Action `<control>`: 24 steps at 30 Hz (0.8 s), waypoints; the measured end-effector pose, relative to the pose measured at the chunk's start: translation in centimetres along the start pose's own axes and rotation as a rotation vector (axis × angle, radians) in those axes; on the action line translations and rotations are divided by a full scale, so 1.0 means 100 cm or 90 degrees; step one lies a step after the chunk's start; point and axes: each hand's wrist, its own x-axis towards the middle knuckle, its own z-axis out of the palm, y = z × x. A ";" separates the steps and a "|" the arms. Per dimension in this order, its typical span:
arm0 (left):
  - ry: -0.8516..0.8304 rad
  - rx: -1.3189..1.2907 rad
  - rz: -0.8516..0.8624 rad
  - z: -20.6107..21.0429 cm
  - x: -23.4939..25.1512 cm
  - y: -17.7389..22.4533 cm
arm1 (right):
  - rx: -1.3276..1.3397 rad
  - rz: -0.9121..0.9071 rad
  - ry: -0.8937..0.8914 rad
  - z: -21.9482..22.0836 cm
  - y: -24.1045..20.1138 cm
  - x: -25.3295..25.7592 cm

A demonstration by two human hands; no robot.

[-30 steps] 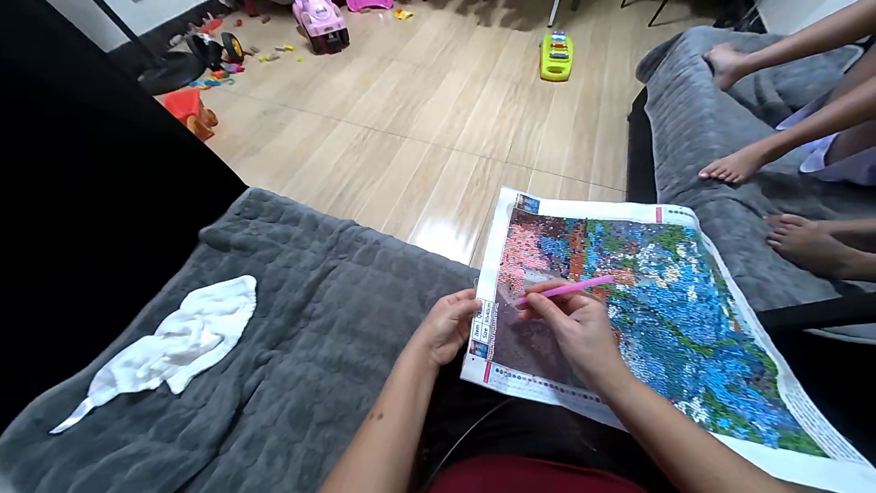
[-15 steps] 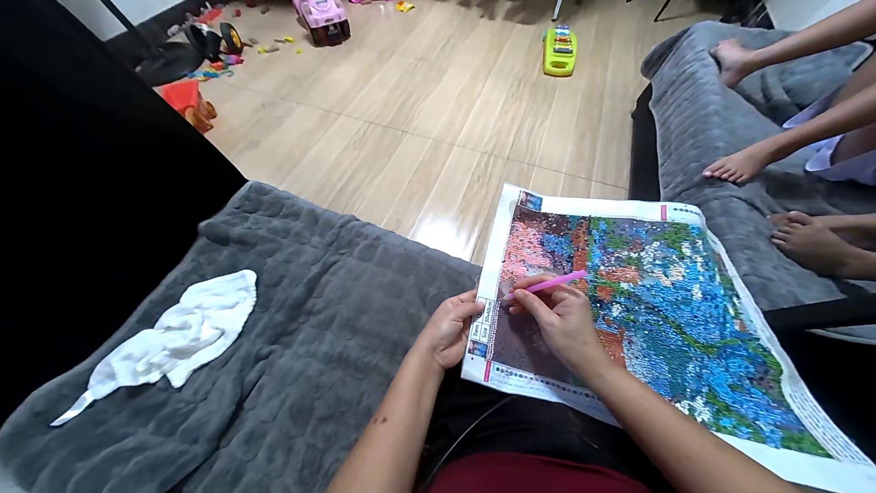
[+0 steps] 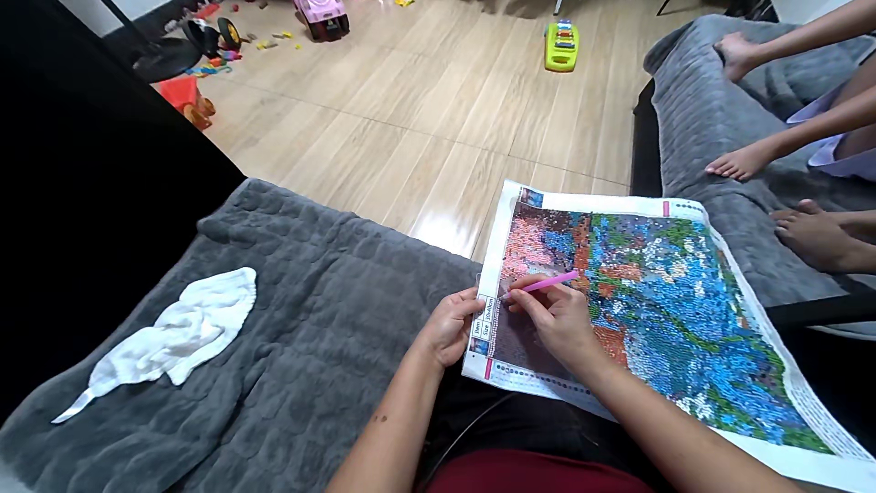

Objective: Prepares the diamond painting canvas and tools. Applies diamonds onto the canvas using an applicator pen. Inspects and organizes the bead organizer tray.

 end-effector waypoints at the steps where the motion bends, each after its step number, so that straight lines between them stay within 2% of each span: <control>1: 0.000 0.002 0.001 0.000 0.000 0.000 | -0.032 -0.027 -0.001 0.001 0.000 0.000; 4: 0.005 0.013 0.003 0.000 0.000 -0.001 | -0.148 -0.175 -0.002 0.004 0.005 0.001; 6: 0.009 0.014 0.002 0.000 0.000 -0.002 | -0.183 -0.223 -0.001 0.006 0.006 0.001; 8: 0.014 0.009 0.000 0.000 0.001 -0.002 | -0.142 -0.177 -0.010 0.004 0.005 0.001; 11: 0.016 -0.005 0.001 0.000 -0.001 -0.002 | 0.039 0.013 0.001 -0.003 -0.002 0.002; 13: 0.017 -0.014 0.003 -0.001 -0.001 -0.004 | 0.109 0.071 0.024 -0.010 -0.007 0.000; 21: 0.029 -0.007 -0.014 -0.004 -0.027 -0.016 | 0.157 0.110 0.021 -0.036 -0.016 -0.043; 24: -0.002 -0.049 -0.026 -0.009 -0.044 -0.030 | 0.141 0.106 0.007 -0.038 -0.014 -0.057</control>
